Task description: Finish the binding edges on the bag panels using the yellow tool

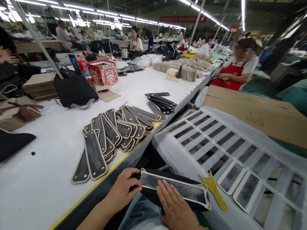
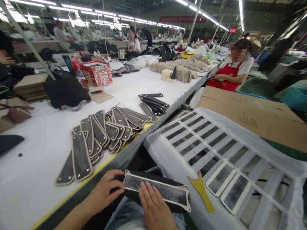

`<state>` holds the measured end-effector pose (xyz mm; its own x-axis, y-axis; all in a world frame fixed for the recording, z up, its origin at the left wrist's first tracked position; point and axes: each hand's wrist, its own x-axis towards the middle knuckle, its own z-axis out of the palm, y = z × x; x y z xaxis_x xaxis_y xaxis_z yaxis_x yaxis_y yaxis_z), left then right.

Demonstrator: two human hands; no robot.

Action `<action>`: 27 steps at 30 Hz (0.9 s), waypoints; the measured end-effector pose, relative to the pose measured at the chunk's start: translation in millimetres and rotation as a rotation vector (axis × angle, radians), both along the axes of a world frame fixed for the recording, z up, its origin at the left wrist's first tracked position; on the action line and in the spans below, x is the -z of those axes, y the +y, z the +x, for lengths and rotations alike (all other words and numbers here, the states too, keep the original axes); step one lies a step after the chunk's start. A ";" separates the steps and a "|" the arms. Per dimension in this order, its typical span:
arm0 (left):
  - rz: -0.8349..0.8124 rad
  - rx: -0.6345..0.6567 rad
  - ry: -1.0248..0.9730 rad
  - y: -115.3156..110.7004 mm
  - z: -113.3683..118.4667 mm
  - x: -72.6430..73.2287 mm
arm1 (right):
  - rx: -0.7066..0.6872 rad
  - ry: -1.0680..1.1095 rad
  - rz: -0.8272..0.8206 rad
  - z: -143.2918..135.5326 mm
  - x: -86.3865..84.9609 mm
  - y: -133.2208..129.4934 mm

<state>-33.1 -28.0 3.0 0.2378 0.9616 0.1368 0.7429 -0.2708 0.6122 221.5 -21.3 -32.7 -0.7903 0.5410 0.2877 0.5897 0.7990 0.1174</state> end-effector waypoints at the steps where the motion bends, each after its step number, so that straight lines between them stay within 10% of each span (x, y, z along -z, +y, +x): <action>1: 0.014 0.024 0.036 2.6 -0.4 -1.7 | 0.019 0.006 0.019 13.4 -0.2 -2.1; 10: -0.141 0.332 0.422 44.6 24.7 -23.8 | 0.118 -0.001 0.114 56.2 0.2 -16.9; 20: 0.025 0.296 0.467 41.4 31.1 -5.9 | 0.097 -0.015 0.054 28.4 -5.0 -5.9; 27: 0.094 0.276 0.488 40.7 37.0 -0.6 | 0.125 -0.039 -0.281 5.5 -45.6 47.6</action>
